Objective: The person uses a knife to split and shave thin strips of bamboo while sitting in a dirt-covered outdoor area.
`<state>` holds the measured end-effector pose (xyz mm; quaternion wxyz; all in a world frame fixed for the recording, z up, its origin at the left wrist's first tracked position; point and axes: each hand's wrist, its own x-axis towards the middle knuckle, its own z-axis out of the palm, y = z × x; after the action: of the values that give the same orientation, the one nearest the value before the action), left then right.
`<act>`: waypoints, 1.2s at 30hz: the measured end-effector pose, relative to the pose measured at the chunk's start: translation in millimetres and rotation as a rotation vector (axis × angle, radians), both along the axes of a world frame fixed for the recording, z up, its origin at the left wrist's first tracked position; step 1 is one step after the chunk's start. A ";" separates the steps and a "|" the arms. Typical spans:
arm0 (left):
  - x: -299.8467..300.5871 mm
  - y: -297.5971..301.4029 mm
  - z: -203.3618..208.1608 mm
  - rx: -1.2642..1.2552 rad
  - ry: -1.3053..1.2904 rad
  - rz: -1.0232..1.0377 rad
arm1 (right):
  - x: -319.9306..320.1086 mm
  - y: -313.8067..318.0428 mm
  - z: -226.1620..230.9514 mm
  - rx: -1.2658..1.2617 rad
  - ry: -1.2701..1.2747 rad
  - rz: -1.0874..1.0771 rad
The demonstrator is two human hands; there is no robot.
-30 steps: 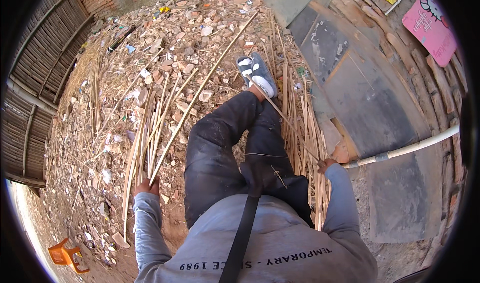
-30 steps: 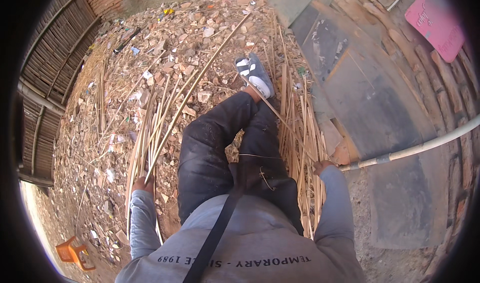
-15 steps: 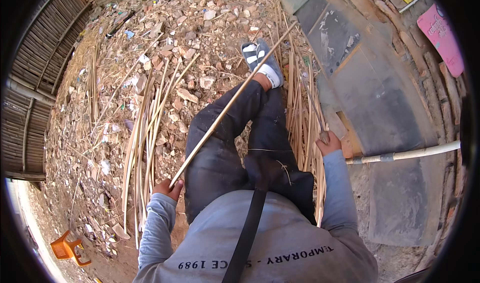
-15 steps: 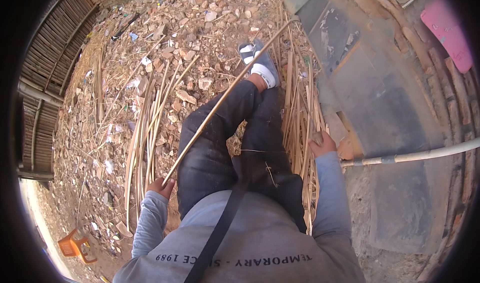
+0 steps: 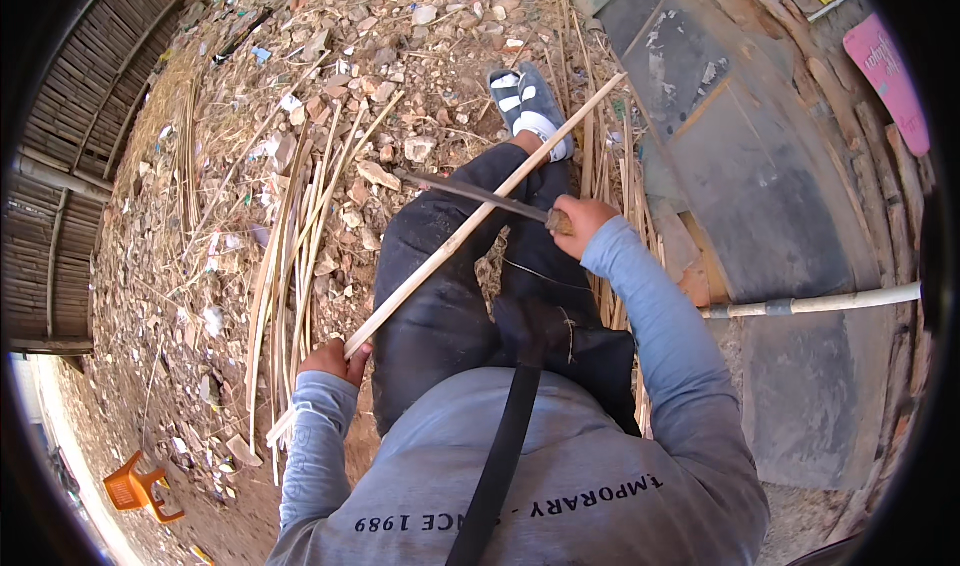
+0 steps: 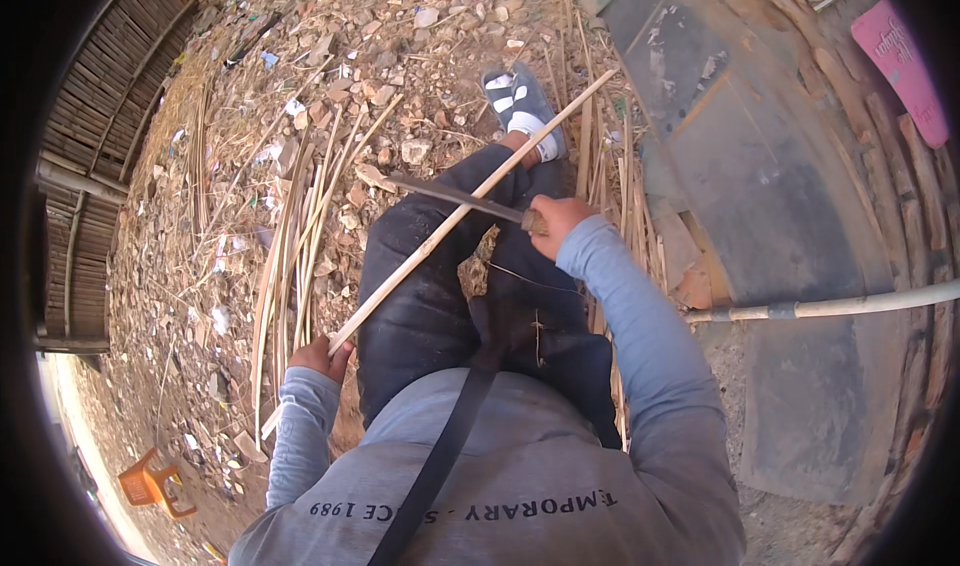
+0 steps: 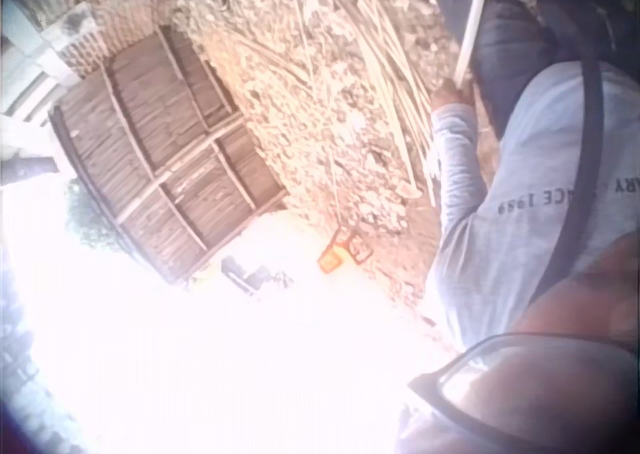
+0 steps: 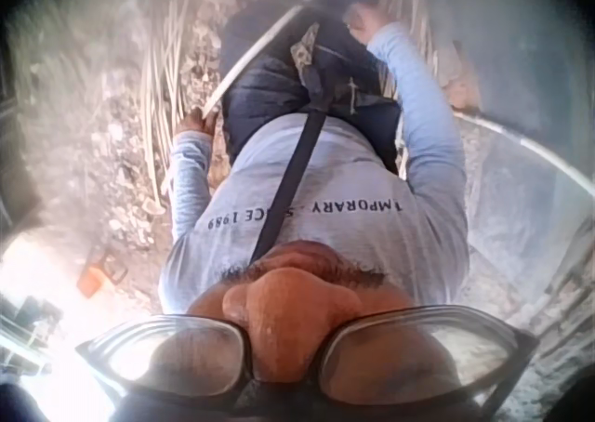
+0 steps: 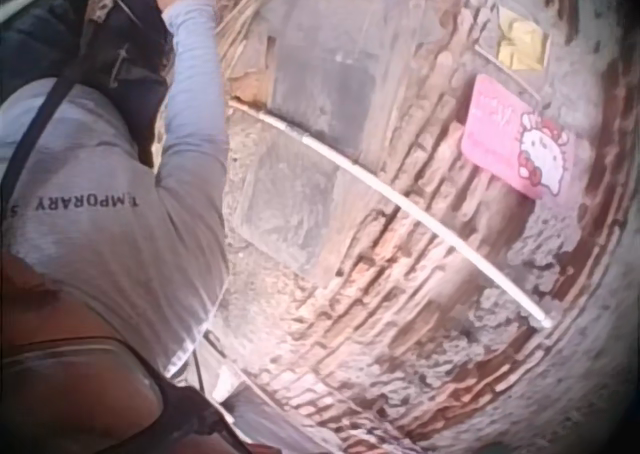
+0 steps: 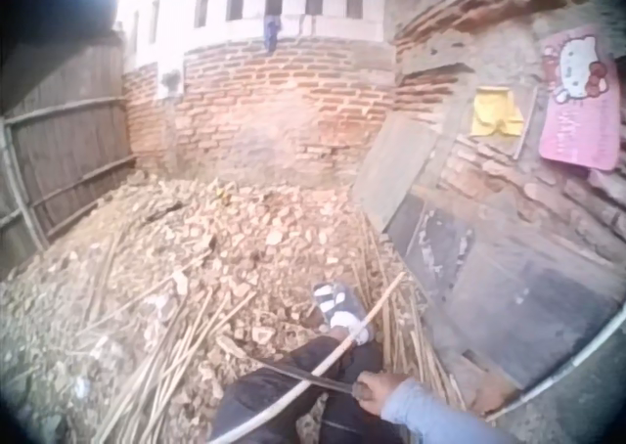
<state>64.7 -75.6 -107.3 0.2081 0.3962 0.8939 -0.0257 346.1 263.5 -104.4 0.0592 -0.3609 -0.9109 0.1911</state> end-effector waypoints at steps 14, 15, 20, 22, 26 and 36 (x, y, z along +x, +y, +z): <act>-24.0 11.6 -23.5 0.127 -0.022 -0.113 | 25.5 56.5 -39.0 -0.145 0.094 -0.284; -25.8 10.6 -22.4 0.111 -0.043 -0.107 | 20.3 55.9 -37.3 -0.142 0.097 -0.279; -32.8 -2.0 -32.2 0.160 -0.137 -0.091 | -13.1 11.0 3.6 0.009 -0.194 -0.123; -33.1 -0.8 -38.8 0.198 -0.092 -0.108 | 2.9 26.6 -12.4 -0.053 -0.238 -0.163; -32.5 8.4 -29.3 0.201 -0.116 -0.128 | 37.2 75.5 -29.9 -0.019 0.100 -0.495; -32.9 13.7 -21.0 0.219 -0.071 -0.159 | 32.2 58.9 -45.0 -0.181 0.037 -0.386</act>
<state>31.8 -61.9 -128.3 0.1925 0.4869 0.8491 0.0697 378.3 322.5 -149.4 0.0786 -0.5289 -0.8028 0.2638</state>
